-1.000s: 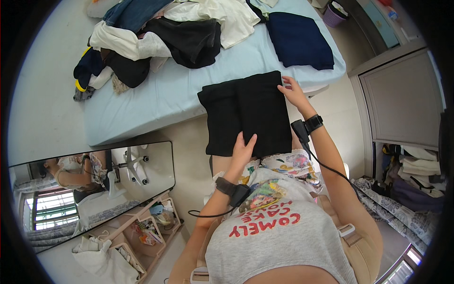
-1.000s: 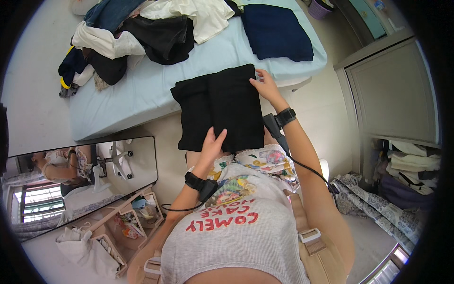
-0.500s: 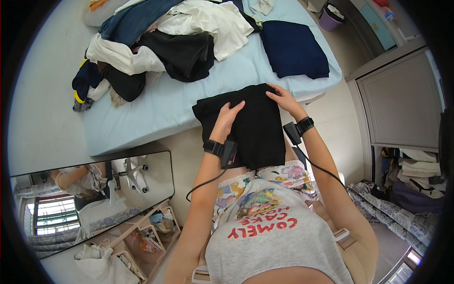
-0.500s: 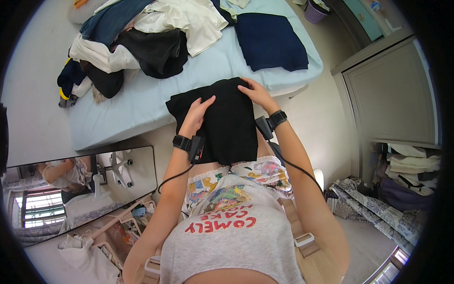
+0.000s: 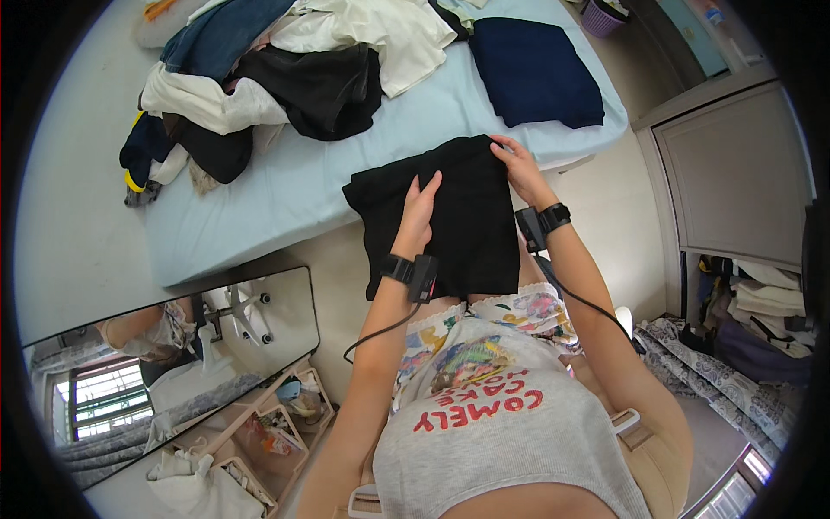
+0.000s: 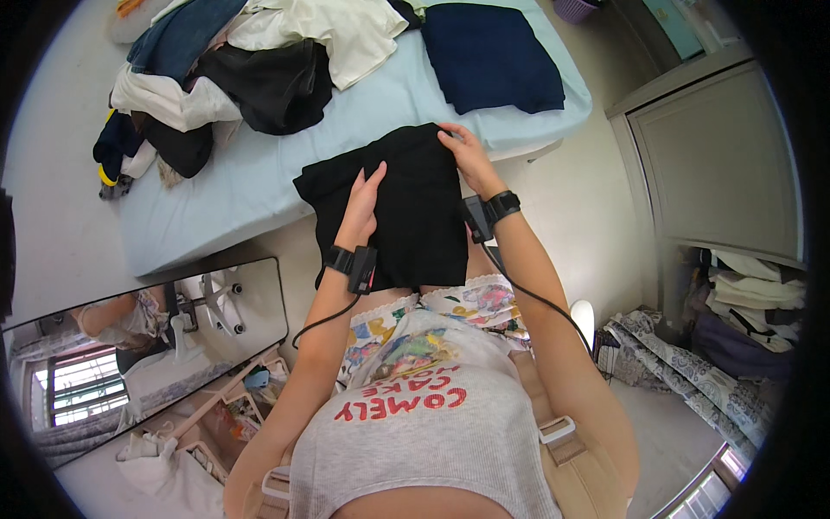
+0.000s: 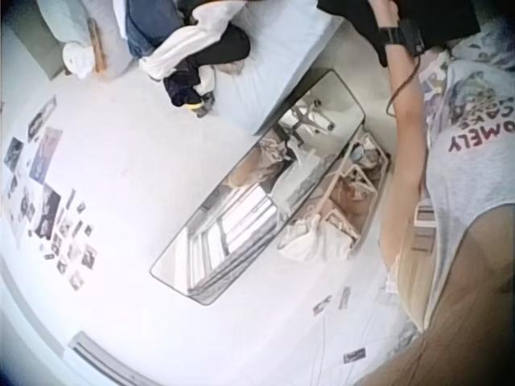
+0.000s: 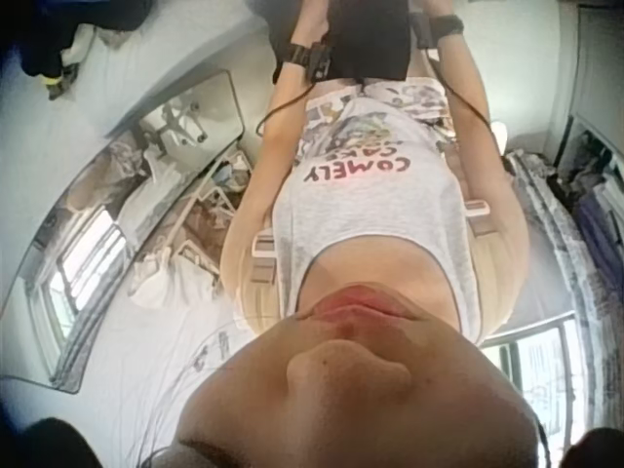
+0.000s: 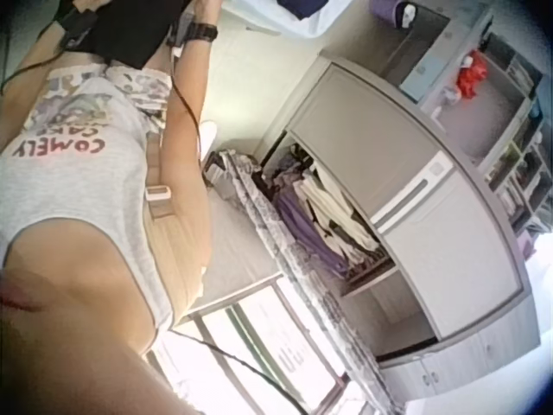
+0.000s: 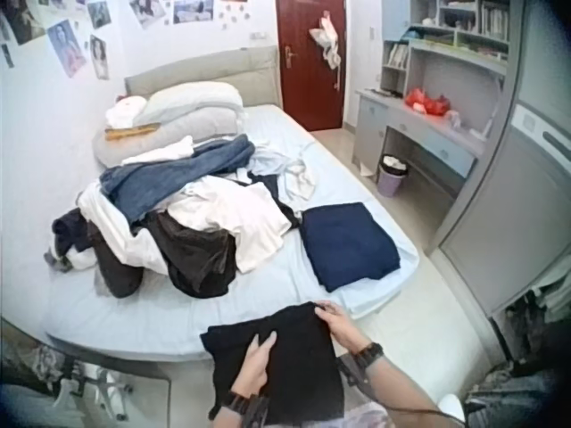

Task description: Fold laundry on a bed including t-shirts and black fabric items.

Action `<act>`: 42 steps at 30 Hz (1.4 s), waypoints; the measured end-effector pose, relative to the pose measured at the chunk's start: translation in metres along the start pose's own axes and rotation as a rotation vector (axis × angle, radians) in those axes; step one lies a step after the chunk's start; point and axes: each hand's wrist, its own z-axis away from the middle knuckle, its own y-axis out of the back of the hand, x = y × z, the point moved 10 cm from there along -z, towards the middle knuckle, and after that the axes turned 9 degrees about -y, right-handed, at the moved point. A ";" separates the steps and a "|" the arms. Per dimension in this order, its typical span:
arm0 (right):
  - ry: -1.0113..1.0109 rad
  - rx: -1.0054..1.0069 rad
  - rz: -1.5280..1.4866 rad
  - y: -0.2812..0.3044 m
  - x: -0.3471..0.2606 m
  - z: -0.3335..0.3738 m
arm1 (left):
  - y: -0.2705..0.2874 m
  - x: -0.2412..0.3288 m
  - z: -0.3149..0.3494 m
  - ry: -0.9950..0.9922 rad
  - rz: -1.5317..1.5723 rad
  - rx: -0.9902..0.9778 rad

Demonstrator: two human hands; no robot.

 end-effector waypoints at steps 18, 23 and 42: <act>-0.206 0.017 0.590 0.016 0.023 0.058 | 0.171 0.010 0.088 -0.079 -0.735 0.449; 0.371 0.334 1.059 0.019 -0.009 0.062 | 0.130 0.016 0.079 -0.045 -0.386 0.106; 0.554 0.184 1.723 -0.177 0.022 0.083 | 0.103 0.024 0.082 0.000 -0.054 -0.111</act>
